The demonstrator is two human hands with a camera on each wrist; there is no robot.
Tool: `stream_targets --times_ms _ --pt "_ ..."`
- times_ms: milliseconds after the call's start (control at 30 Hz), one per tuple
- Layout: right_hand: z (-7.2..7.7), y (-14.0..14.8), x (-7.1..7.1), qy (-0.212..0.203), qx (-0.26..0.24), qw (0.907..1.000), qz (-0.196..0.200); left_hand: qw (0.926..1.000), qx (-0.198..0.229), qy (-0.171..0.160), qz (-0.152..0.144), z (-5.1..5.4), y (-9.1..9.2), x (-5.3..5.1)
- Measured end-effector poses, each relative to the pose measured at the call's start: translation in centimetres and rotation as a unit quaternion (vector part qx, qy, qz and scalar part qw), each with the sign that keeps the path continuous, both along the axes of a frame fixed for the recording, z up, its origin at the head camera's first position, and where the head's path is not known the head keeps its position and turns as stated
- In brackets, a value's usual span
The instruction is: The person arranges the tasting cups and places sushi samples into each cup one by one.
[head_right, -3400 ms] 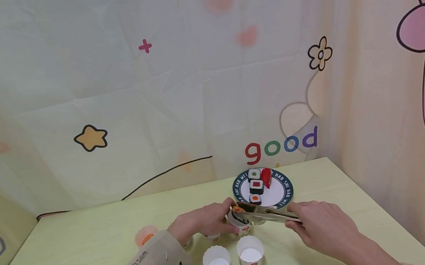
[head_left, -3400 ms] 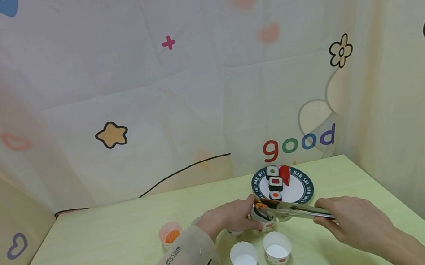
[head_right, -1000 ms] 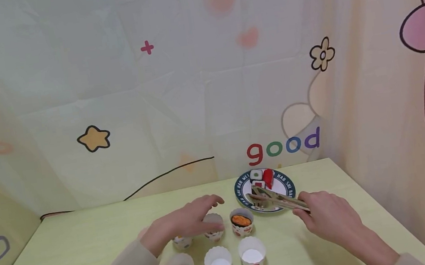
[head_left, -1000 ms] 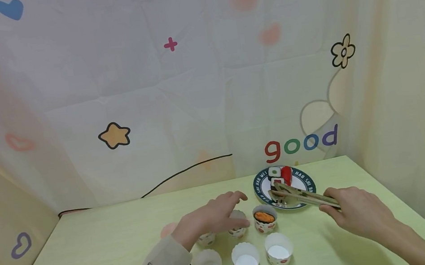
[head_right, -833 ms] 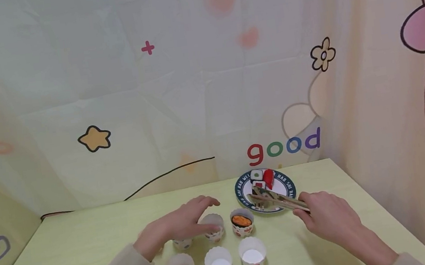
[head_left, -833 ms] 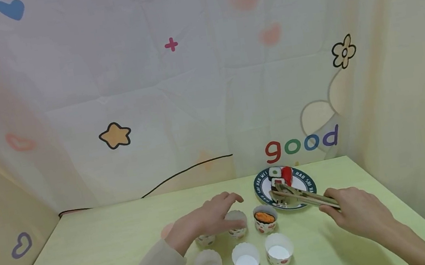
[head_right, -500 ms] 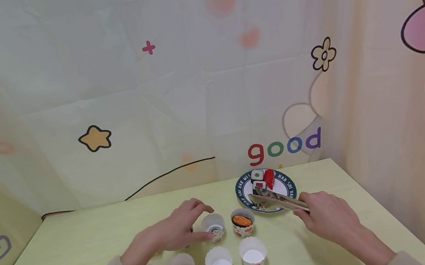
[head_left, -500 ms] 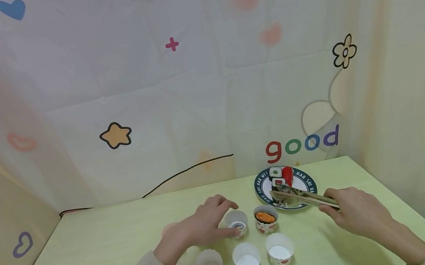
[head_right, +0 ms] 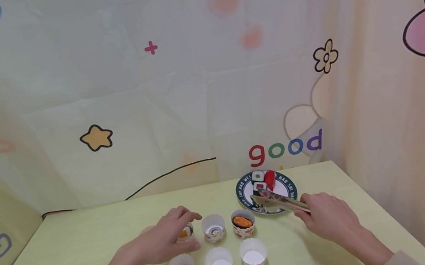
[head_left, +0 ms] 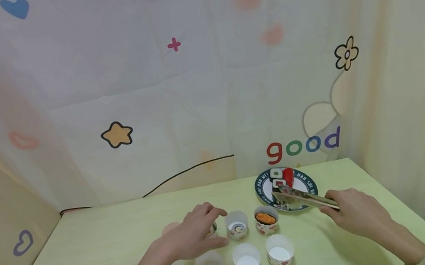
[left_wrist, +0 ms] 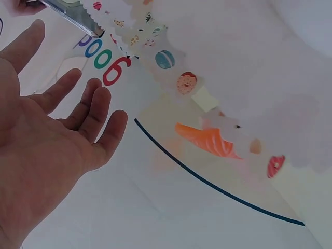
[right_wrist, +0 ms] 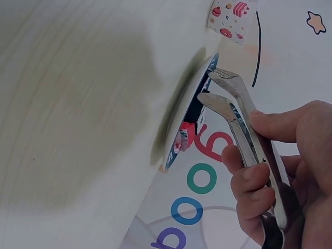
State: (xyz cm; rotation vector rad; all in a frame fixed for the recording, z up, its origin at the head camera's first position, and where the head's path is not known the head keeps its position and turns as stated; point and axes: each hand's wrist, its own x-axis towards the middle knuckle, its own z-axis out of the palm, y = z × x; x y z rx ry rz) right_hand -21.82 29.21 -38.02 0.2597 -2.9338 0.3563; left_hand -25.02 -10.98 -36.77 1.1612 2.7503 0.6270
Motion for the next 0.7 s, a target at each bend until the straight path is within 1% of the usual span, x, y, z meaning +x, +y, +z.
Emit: stream_targets --times_ms 100,267,367,567,700 --pt "-0.2 0.1 0.1 -0.005 -0.002 1.0000 -0.003 1.0000 0.004 -0.005 0.004 -0.2 -0.9 0.5" --pt "-0.2 0.1 -0.1 -0.003 -0.006 1.0000 0.004 0.9996 0.013 -0.004 0.025 -0.7 -2.4 1.1" --pt "-0.2 0.1 -0.3 -0.001 -0.006 1.0000 0.007 0.9994 0.025 0.000 0.024 -0.9 -3.2 1.5" --pt "-0.2 0.1 -0.5 0.004 -0.009 0.9998 0.014 0.9987 0.050 0.000 0.010 -1.5 -4.5 2.2" --pt "-0.1 0.1 -0.6 0.006 -0.005 0.9998 0.016 0.9983 0.057 0.007 0.011 -2.1 -5.2 2.7"
